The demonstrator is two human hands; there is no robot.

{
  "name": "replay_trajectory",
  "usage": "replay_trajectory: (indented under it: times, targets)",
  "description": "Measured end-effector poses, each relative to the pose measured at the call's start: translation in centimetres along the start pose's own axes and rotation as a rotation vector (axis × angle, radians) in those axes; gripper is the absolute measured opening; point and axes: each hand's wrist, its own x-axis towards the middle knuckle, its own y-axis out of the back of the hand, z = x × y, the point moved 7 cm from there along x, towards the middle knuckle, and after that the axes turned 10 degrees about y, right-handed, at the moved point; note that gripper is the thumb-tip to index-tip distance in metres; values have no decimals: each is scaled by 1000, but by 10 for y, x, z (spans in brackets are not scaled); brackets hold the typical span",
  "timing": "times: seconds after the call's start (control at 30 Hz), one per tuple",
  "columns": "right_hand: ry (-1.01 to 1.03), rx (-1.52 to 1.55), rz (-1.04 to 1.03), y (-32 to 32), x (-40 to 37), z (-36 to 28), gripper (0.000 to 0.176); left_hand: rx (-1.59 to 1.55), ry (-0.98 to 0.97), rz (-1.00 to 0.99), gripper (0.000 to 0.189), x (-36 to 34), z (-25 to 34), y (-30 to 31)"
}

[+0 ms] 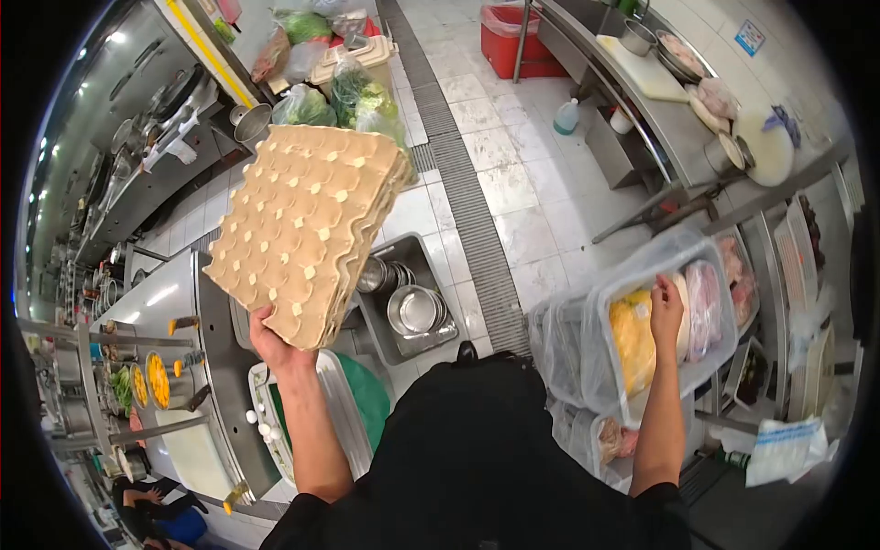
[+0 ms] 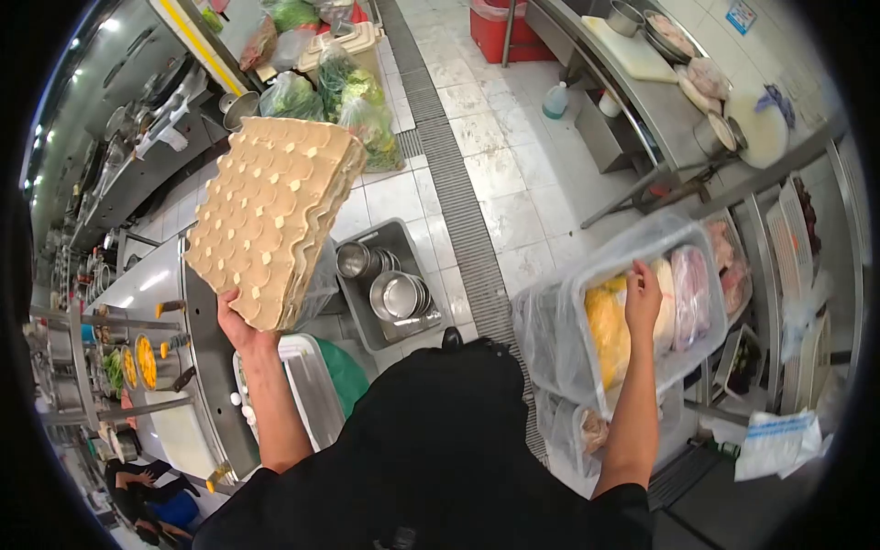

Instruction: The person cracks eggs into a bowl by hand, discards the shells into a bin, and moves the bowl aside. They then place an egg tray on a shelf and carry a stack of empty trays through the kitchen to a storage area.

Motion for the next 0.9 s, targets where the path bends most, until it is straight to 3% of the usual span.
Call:
replay_trajectory:
  times: [0.13, 0.33, 0.47, 0.53, 0.6, 0.67, 0.73, 0.77, 0.9]
  targets:
    - [63, -71, 62, -23, 51, 33, 30, 32, -36, 0, 68, 63, -26, -59]
    - [-86, 15, 75, -97, 152, 93, 27, 87, -7, 50, 66, 170, -64, -109]
    - [-196, -55, -57, -161, 229, 120, 28, 82, 17, 2, 64, 283, -89, -170]
    - [-341, 133, -51, -216, 252, 192, 27, 82, 18, 5, 62, 339, -92, -206]
    - [-359, 118, -239, -266, 303, 194, 26, 87, -4, 57, 69, 386, -95, -228]
    - [-386, 299, -292, -326, 353, 182, 27, 50, -5, 70, 68, 411, -98, -230]
    - [-328, 241, -414, -376, 429, 105, 28, 19, 7, 57, 63, 440, -102, -236]
    - [-173, 202, -483, -416, 466, 88, 31, 13, 3, 49, 63, 461, -105, -245]
    - [9, 318, -707, -510, 600, -59, 34, -27, -1, 130, 64, 543, -127, -252]
